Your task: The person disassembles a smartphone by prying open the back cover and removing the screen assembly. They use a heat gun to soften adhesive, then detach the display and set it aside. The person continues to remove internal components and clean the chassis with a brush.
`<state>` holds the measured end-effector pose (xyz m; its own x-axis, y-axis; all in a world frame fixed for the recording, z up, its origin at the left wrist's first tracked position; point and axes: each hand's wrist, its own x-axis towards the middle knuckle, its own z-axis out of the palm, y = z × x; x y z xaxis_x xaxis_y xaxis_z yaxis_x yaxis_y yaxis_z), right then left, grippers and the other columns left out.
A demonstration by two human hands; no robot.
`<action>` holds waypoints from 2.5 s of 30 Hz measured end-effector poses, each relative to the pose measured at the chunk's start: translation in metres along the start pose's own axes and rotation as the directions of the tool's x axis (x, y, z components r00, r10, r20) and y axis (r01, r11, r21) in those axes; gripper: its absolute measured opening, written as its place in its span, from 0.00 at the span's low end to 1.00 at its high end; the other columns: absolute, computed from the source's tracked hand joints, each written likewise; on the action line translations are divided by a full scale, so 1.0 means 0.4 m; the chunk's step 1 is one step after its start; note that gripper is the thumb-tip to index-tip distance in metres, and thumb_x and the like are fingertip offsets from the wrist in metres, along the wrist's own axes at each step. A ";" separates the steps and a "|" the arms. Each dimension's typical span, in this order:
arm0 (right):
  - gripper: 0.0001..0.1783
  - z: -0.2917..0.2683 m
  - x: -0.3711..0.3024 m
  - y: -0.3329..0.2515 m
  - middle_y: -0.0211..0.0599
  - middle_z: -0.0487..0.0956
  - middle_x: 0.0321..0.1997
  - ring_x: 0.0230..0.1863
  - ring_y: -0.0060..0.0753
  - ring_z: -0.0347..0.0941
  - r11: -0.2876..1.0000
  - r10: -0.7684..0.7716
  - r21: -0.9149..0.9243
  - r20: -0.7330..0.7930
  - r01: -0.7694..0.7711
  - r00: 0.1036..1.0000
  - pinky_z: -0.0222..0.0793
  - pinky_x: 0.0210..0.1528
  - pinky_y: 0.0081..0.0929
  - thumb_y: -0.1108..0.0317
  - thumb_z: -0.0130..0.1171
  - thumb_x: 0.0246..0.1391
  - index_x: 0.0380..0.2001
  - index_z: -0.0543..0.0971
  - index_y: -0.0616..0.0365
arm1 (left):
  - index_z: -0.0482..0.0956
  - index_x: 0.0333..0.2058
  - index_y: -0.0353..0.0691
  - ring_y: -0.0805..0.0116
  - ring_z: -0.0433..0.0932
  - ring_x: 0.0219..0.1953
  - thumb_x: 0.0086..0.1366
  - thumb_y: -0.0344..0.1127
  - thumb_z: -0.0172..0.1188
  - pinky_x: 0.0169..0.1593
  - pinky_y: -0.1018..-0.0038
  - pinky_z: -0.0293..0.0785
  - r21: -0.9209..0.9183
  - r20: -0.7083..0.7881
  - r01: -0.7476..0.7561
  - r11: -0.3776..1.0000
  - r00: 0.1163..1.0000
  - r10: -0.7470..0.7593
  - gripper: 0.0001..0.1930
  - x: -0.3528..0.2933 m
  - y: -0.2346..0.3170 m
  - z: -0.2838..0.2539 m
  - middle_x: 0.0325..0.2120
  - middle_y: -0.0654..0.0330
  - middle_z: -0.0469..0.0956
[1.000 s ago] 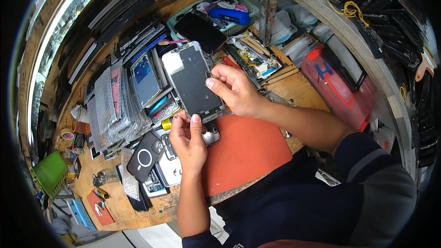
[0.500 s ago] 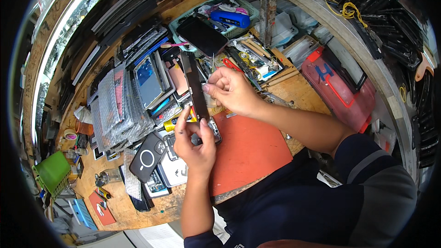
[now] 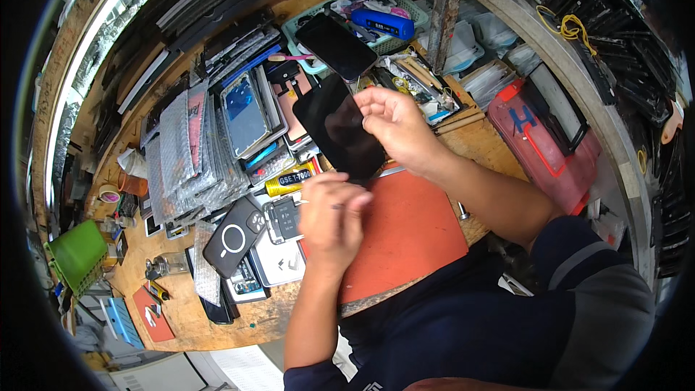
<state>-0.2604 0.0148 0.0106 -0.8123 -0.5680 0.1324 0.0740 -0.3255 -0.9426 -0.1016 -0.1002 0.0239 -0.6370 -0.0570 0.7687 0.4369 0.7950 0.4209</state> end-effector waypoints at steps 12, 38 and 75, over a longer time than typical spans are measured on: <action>0.11 0.052 -0.053 -0.034 0.34 0.86 0.41 0.42 0.18 0.83 0.999 -0.042 0.000 0.210 0.043 0.977 0.80 0.47 0.19 0.78 0.60 0.67 0.50 0.81 0.69 | 0.66 0.67 0.35 0.72 0.78 0.52 0.75 0.32 0.64 0.53 0.72 0.80 -0.723 -0.041 0.535 0.437 0.598 -0.800 0.26 0.002 -0.081 -0.070 0.51 0.57 0.78; 0.07 0.062 -0.084 0.003 0.27 0.81 0.35 0.36 0.13 0.77 0.986 -0.001 -0.144 0.485 0.081 0.874 0.75 0.40 0.16 0.75 0.63 0.68 0.46 0.80 0.67 | 0.79 0.28 0.38 0.85 0.69 0.29 0.72 0.36 0.70 0.35 0.83 0.66 -0.441 -0.150 0.605 0.663 0.678 -0.719 0.14 0.014 -0.047 -0.070 0.24 0.73 0.76; 0.07 0.043 -0.060 -0.002 0.33 0.84 0.34 0.31 0.21 0.79 0.943 0.051 -0.321 0.406 0.090 0.913 0.76 0.35 0.25 0.70 0.58 0.70 0.42 0.82 0.62 | 0.77 0.45 0.40 0.77 0.79 0.40 0.76 0.35 0.63 0.48 0.76 0.78 -0.852 0.125 0.460 0.248 0.639 -0.759 0.07 0.009 -0.055 -0.067 0.40 0.63 0.82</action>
<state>-0.2310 0.0158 0.0134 -0.5027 -0.8418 0.1968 -0.1886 -0.1154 -0.9753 -0.0963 -0.1340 0.0302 -0.8179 -0.5644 0.1120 0.3563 -0.3439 0.8688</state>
